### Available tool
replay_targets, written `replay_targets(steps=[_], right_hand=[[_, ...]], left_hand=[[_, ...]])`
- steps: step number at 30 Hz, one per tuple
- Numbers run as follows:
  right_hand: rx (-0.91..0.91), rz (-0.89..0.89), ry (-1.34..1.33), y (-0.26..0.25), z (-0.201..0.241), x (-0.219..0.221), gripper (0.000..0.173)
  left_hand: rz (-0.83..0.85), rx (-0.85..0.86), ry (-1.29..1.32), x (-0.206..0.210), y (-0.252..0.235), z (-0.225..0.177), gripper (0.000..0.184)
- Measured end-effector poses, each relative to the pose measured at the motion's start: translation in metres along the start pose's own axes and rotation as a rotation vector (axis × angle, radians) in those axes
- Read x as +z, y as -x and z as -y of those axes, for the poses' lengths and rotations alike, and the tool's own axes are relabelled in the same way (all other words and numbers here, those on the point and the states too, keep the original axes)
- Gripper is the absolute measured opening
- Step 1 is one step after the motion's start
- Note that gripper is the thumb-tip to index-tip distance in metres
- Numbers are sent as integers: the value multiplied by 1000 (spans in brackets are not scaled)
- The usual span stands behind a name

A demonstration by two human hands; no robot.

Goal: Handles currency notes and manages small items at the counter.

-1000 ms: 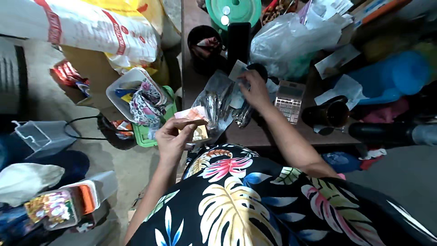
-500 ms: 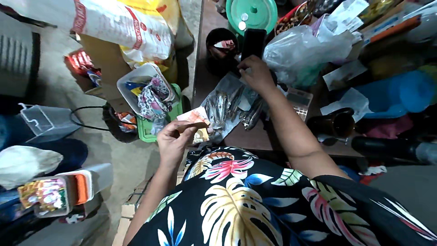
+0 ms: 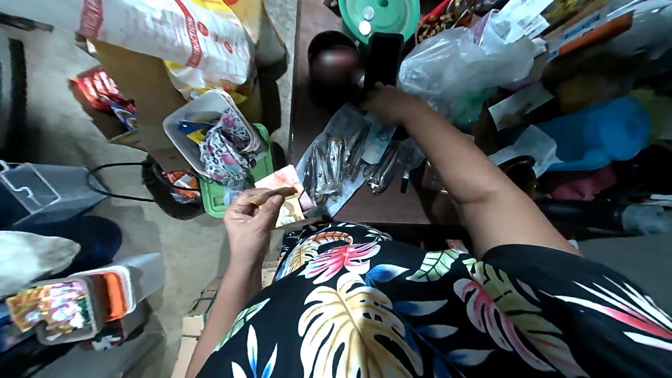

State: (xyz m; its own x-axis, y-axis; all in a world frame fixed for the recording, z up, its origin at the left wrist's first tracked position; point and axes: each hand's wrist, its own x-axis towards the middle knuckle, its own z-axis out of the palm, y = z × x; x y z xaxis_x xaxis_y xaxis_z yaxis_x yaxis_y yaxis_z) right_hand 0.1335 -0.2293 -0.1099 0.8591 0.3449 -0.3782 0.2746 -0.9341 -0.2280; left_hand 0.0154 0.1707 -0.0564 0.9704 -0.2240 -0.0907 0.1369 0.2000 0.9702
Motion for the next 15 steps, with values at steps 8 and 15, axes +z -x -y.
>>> replay_targets(steps=[8, 15], right_hand=[[43, 120, 130, 1, 5, 1, 38], [63, 68, 125, 7, 10, -11, 15]], left_hand=[[-19, -17, -5, -1, -2, -2, 12], [-26, -28, 1, -3, -3, -2, 11]])
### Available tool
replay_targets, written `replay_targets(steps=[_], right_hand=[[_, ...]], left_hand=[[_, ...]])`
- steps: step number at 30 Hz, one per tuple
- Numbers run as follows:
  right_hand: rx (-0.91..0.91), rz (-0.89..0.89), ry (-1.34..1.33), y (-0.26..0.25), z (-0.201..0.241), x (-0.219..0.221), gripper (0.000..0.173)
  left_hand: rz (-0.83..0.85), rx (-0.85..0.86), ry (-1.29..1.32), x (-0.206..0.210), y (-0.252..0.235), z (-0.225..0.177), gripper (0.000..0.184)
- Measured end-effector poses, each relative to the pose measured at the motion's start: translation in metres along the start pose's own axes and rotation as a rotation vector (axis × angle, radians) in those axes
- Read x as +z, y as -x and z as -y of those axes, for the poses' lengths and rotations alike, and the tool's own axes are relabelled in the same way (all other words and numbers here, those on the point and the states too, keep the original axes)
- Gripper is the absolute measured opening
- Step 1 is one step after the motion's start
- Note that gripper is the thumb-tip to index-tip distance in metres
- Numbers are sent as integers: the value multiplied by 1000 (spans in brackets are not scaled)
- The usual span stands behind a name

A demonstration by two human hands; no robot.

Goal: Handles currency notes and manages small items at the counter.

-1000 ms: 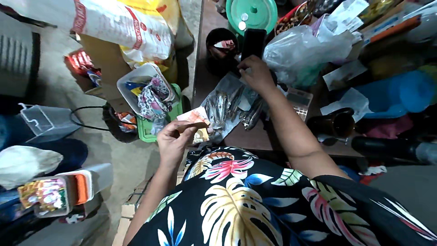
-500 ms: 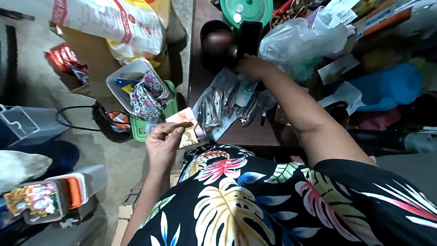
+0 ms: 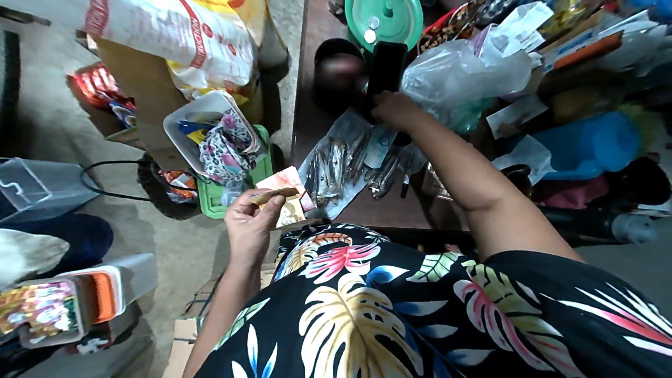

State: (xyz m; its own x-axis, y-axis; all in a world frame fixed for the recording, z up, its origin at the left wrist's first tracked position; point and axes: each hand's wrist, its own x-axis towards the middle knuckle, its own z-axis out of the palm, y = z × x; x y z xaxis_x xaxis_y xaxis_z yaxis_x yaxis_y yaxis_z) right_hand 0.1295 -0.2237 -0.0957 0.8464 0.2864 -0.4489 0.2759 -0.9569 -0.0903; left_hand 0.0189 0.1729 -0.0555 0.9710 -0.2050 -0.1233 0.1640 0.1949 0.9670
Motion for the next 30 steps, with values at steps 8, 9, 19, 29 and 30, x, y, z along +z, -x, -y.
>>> replay_targets(steps=[8, 9, 19, 29, 30], right_hand=[[75, -16, -129, 30, -10, -13, 17], [75, -28, -149, 35, -11, -16, 19], [48, -412, -425, 51, 0, -81, 24], [14, -1073, -147, -28, 64, -83, 21], [-5, -997, -126, -40, 69, -75, 19]], left_hand=[[3, 7, 23, -4, -1, 0, 12], [-2, 4, 25, -4, -1, 1, 12], [24, -11, -12, -10, -6, -3, 12], [-4, -3, -9, -28, -5, -7, 12], [-10, 2, -14, -31, -4, -7, 12]])
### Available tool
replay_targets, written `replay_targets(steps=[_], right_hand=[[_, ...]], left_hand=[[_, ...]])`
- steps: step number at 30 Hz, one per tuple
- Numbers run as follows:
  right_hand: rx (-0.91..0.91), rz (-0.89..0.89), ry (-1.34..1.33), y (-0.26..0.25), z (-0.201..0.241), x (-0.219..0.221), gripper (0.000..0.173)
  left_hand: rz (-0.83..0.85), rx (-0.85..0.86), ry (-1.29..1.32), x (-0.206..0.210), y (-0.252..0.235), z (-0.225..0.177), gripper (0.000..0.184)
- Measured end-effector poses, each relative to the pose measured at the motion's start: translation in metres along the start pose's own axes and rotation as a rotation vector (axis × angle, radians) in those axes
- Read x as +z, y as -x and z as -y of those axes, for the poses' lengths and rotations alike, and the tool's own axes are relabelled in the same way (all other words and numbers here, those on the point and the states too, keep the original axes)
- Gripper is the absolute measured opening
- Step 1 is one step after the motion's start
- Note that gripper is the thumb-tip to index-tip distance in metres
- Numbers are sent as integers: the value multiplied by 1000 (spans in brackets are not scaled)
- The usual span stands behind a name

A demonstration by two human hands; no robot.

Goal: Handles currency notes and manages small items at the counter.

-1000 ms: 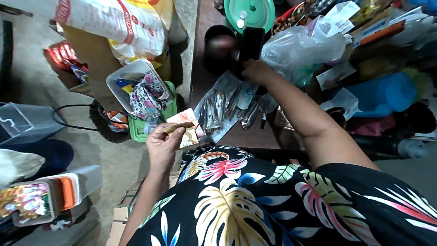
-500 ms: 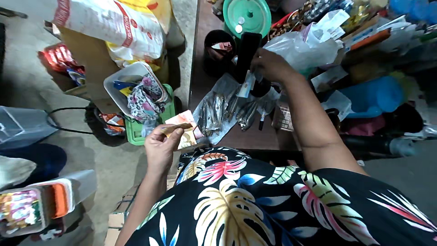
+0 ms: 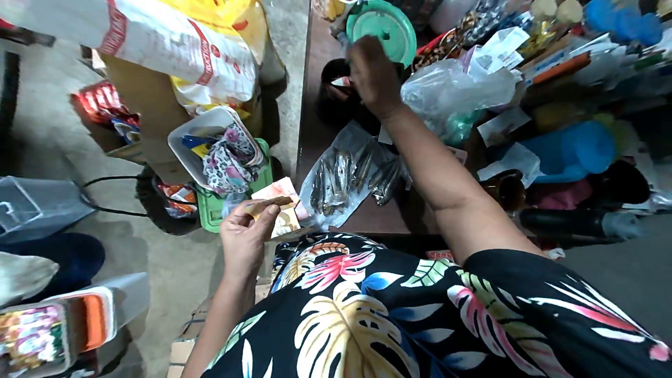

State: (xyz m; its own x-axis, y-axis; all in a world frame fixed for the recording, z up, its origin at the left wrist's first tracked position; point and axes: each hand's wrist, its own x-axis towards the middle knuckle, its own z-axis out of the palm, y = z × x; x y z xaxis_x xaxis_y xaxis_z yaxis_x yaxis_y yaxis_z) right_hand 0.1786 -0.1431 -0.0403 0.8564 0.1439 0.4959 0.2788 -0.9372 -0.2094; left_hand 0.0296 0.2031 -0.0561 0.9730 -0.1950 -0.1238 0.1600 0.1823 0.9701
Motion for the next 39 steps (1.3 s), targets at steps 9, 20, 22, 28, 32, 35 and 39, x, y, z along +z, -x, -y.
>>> replay_targets(steps=[9, 20, 22, 28, 32, 35, 39], right_hand=[[340, 700, -35, -19, 0, 31, 31], [373, 978, -112, -30, 1, 12, 36], [435, 785, -184, -20, 3, -16, 36], [849, 398, -104, 52, -26, -37, 41], [897, 511, 22, 88, -31, -13, 72], [917, 544, 78, 99, -26, -1, 76], [909, 554, 78, 107, -25, 8, 66]], left_hand=[[-85, 23, -16, -34, 6, 1, 9], [-114, -22, -58, -38, 0, -5, 13], [-150, -8, -45, -33, 3, -7, 14], [-208, 24, -13, -28, 21, 3, 15], [-240, 20, -27, -21, 32, 2, 14], [-259, 33, -15, -16, 39, 1, 16], [-264, 49, -16, -16, 49, 1, 17]])
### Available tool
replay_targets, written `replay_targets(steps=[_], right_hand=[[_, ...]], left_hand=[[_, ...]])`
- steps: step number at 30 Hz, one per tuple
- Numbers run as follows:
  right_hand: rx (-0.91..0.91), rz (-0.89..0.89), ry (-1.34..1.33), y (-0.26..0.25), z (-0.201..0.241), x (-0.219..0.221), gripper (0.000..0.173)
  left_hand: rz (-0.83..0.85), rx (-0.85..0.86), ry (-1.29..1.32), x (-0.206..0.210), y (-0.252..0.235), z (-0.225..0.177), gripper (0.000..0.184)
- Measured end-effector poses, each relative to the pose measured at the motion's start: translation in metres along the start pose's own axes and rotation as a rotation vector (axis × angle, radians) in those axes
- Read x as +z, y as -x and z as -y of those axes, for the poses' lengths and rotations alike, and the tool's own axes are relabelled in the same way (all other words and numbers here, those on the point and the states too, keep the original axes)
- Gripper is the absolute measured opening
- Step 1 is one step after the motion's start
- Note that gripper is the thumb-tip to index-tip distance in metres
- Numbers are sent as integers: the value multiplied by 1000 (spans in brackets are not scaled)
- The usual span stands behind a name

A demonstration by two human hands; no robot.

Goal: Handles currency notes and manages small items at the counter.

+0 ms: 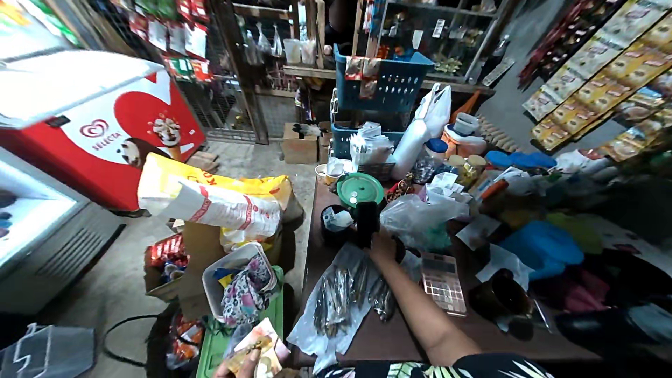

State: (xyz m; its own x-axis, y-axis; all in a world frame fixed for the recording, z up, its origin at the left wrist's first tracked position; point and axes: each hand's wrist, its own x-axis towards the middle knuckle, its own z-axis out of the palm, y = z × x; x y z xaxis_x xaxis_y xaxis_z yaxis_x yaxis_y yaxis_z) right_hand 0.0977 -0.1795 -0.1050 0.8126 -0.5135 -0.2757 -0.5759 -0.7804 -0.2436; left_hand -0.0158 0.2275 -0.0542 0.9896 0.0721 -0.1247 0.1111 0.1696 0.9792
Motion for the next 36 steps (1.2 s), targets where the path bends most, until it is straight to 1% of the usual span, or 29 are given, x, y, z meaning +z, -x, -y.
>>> replay_targets(steps=[3, 7, 14, 20, 22, 25, 27, 29, 31, 32, 33, 34, 35, 36], right_hand=[[-22, -6, -10, -2, -4, 6, 63], [9, -51, -69, -4, -8, 9, 67], [39, -94, -37, -11, -10, 6, 53], [77, -86, -6, -15, -16, 3, 52], [65, -78, -24, -15, -20, -1, 47], [56, -58, -82, -14, -23, -9, 46], [83, -66, -143, -11, -24, -18, 43], [129, -103, -232, -5, -26, -36, 41], [121, -210, -377, 1, -36, -62, 41], [90, -306, -469, 7, -45, -77, 42], [56, -435, -567, 15, -54, -90, 43], [24, -595, -686, 23, -63, -103, 48], [6, -763, -820, 34, -72, -117, 55], [26, -864, -966, 45, -80, -132, 55]], left_hand=[[-20, -6, -38, -3, 6, -1, 14], [-41, -13, -18, -3, 7, -1, 16], [-30, -9, -9, 4, 7, -1, 17], [-44, -1, -37, 8, 6, -5, 17], [-45, 7, -39, 11, 7, -8, 17], [-53, 13, -43, 17, 10, -9, 17], [-63, 17, -32, 19, 15, -10, 18], [-88, 17, -29, 17, 21, -13, 19], [-117, 31, -68, 12, 23, -16, 16], [-137, 43, -121, 9, 23, -18, 12], [-172, 53, -187, 6, 25, -22, 10], [-220, 48, -259, 3, 29, -28, 12], [-269, 14, -331, 0, 35, -38, 15], [-326, -32, -385, -6, 43, -46, 17]])
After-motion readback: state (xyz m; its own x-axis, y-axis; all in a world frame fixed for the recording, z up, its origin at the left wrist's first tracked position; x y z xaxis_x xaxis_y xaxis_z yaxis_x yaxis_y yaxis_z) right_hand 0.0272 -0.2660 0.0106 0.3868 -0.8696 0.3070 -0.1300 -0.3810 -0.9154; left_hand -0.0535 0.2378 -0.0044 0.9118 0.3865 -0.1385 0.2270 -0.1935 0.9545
